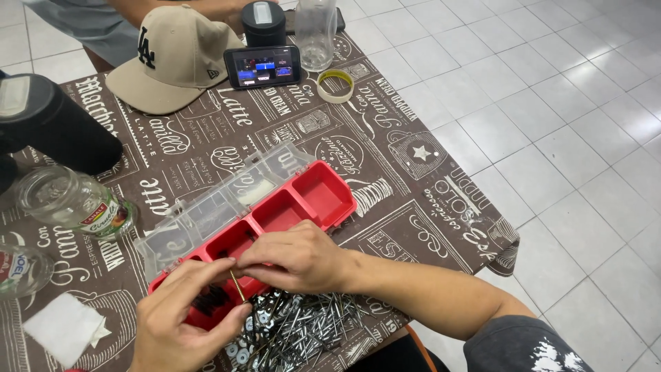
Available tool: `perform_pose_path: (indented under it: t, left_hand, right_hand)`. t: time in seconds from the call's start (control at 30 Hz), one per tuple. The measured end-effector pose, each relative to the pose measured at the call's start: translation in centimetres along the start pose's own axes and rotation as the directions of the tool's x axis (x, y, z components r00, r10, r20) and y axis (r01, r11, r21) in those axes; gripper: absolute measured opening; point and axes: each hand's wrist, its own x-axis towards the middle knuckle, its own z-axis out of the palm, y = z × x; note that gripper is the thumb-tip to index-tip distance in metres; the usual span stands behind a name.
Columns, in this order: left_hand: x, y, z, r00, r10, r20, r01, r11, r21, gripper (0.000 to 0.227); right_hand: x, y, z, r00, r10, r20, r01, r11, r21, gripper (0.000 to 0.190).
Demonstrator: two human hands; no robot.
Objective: The person sorts small metal fasteners from a pile on the table into compartments of a red plastic organizer. They pick up individual screws and washers and place them into separate sections of the organizer throughout the clip.
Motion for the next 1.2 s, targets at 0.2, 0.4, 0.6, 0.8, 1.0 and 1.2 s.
perform_pose_path:
  t: [0.2,0.4,0.6,0.8,1.0,1.2]
  left_hand:
    - [0.0,-0.4,0.4,0.999,-0.049,-0.009,0.05,0.999,0.011,0.05]
    - [0.1,-0.4,0.4,0.999,-0.034,0.0,0.034,0.999,0.01,0.037]
    - [0.6,0.1,0.2,0.998,-0.055,0.026,0.055,0.998,0.011,0.011]
    - [0.7,0.0,0.2,1.0,-0.001,0.02,0.001,1.0,0.004,0.009]
    - [0.8,-0.2,0.7,0.994,-0.064,-0.094,0.056,0.995,-0.078,0.005]
    - [0.5,0.2,0.5,0.99,-0.093,-0.11,0.087,0.995,-0.055,0.007]
  right_hand:
    - [-1.1,0.8,0.4,0.993,-0.113,0.032,0.114,0.992,-0.047,0.016]
    - [-0.9,0.2,0.1,0.998,-0.011,0.064,0.005,0.996,0.093,0.016]
    - [0.6,-0.5,-0.2,0.972,0.221,0.075,-0.231,0.864,0.448,0.011]
    - [0.2,-0.2,-0.5,0.807,0.501,0.314,-0.558,0.471,0.683,0.011]
    - [0.1,0.3,0.0,0.731,0.641,0.232,-0.589,0.422,0.689,0.018]
    - [-0.4,0.6,0.1,0.719,0.663,0.209,-0.614,0.465,0.638,0.014]
